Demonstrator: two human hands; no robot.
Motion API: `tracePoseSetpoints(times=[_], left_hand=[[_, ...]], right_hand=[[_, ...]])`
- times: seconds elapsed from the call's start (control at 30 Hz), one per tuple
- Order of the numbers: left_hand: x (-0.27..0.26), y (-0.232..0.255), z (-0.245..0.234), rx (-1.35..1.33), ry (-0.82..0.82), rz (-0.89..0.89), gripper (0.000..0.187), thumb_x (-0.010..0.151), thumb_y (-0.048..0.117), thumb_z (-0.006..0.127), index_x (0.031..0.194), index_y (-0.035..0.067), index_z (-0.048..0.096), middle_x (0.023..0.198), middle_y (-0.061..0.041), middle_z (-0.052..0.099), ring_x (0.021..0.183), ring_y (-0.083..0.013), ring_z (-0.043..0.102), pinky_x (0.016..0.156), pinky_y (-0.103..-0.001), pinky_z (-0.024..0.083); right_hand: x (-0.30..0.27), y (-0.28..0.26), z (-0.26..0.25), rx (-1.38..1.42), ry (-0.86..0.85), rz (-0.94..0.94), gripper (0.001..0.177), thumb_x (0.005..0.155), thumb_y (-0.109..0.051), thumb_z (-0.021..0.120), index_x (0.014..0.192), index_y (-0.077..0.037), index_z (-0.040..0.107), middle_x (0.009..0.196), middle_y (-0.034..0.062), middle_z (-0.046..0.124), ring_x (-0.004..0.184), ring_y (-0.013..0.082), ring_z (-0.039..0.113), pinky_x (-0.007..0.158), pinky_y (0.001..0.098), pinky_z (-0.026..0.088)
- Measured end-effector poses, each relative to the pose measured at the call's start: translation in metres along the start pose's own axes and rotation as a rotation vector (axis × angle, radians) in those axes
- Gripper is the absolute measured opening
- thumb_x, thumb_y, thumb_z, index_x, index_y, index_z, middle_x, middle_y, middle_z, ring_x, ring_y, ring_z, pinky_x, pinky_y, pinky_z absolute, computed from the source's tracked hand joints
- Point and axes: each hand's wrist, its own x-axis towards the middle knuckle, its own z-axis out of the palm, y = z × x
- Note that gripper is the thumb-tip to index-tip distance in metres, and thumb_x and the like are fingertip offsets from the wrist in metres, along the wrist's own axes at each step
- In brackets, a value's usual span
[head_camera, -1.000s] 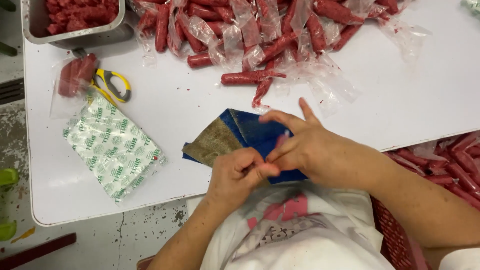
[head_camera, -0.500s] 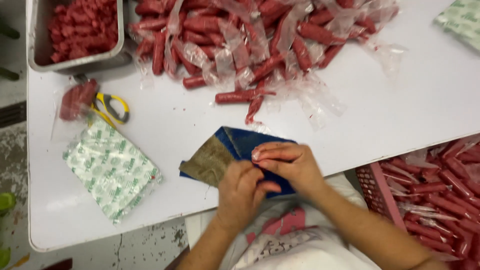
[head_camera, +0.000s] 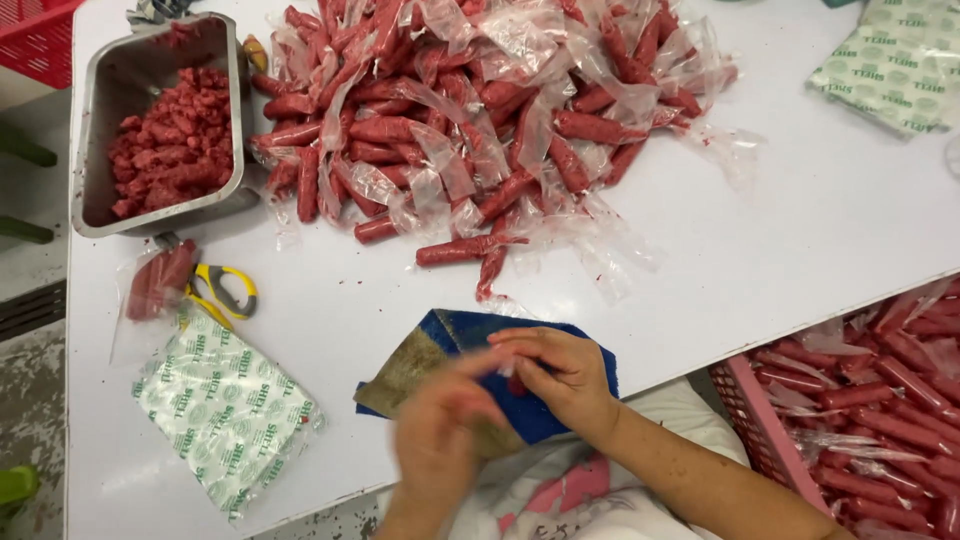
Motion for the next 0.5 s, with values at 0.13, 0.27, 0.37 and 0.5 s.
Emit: tracePoseSetpoints(times=[0.13,0.27,0.37,0.5], left_hand=[[-0.013,-0.069,0.0,0.253,-0.068,0.13,0.072,0.093,0.049,0.063,0.146,0.003,0.047,0.157,-0.016,0.039,0.145,-0.0323,0.039,0.118,-0.046,0.043],[0.001,-0.055,0.032,0.116,0.202,0.238,0.015,0.1,0.021,0.06,0.099,0.018,0.074,0.118,-0.01,0.073,0.13,-0.0342,0.052,0.114,-0.045,0.043],[0.011,-0.045,0.029,0.122,0.057,0.28,0.032,0.105,0.035,0.049,0.088,0.016,0.068,0.113,-0.011,0.075,0.127,-0.0406,0.053,0.111,-0.048,0.04],[0.004,-0.052,0.018,0.018,-0.144,0.21,0.037,0.107,0.047,0.046,0.123,0.014,0.052,0.146,-0.013,0.052,0.144,-0.0335,0.041,0.127,-0.055,0.022]], right_hand=[[0.001,-0.008,-0.005,-0.019,-0.118,-0.012,0.021,0.098,-0.02,0.061,0.102,-0.004,0.073,0.107,0.0144,0.076,0.099,0.0236,0.076,0.092,0.0305,0.059],[-0.007,0.011,-0.006,-0.089,-0.091,-0.114,0.016,0.098,-0.015,0.062,0.107,-0.004,0.069,0.109,0.0122,0.074,0.096,0.0242,0.073,0.088,0.0321,0.059],[0.0,0.007,-0.008,-0.105,-0.114,-0.033,0.034,0.101,-0.036,0.054,0.106,-0.006,0.071,0.098,0.0083,0.074,0.084,0.0184,0.072,0.076,0.0287,0.055],[-0.002,0.014,-0.006,-0.05,-0.108,-0.042,0.022,0.097,-0.025,0.062,0.101,-0.006,0.073,0.094,0.0055,0.075,0.086,0.0189,0.071,0.079,0.0288,0.056]])
